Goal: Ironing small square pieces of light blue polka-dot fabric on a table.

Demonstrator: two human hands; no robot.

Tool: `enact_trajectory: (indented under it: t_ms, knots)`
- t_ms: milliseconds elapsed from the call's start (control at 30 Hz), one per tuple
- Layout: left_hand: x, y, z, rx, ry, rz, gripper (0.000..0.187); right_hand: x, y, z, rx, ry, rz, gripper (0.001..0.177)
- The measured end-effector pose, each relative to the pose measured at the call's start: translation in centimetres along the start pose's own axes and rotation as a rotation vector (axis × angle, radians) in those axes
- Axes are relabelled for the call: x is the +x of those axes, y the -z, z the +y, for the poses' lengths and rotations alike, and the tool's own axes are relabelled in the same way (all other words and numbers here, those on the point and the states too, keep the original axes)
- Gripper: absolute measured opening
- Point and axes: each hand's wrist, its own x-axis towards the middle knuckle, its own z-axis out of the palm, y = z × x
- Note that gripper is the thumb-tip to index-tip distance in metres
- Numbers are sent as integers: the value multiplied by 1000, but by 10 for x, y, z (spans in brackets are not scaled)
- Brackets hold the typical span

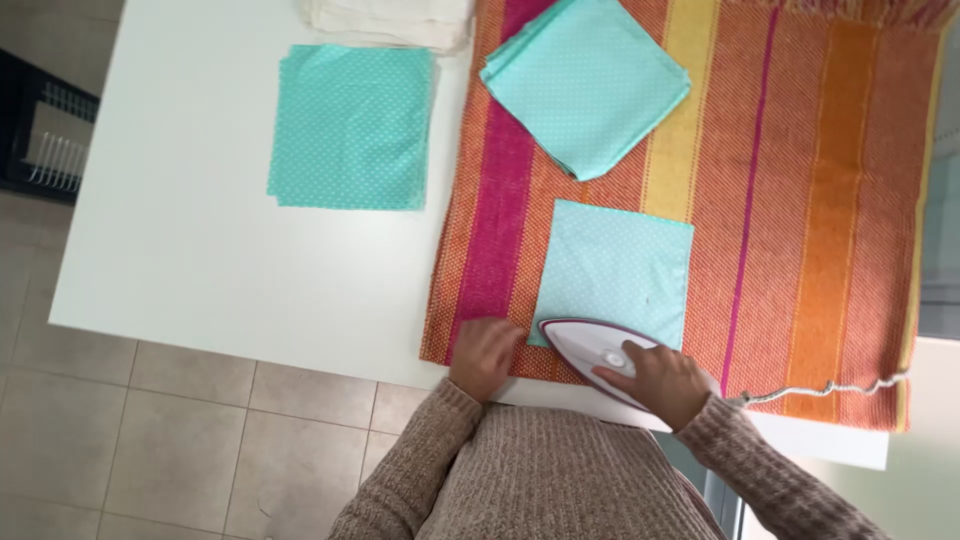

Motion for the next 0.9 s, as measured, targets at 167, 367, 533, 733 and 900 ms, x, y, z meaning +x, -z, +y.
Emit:
enact_trajectory:
  t_ms: [167, 367, 533, 733, 900]
  knots:
    - [47, 25, 55, -104, -242, -104, 30, -26, 17, 39, 18, -122, -41, 64]
    - [47, 32, 51, -76, -275, -160, 32, -38, 11, 84, 47, -295, -53, 66]
    - [49, 33, 52, -86, -250, -179, 31, -47, 15, 103, 72, -212, -77, 59]
    - [42, 31, 52, -92, -228, -221, 35, -53, 22, 100, 95, -247, -13, 61]
    - [40, 27, 50, -90, -197, -241, 35, -55, 30, 98, 91, -239, -61, 64]
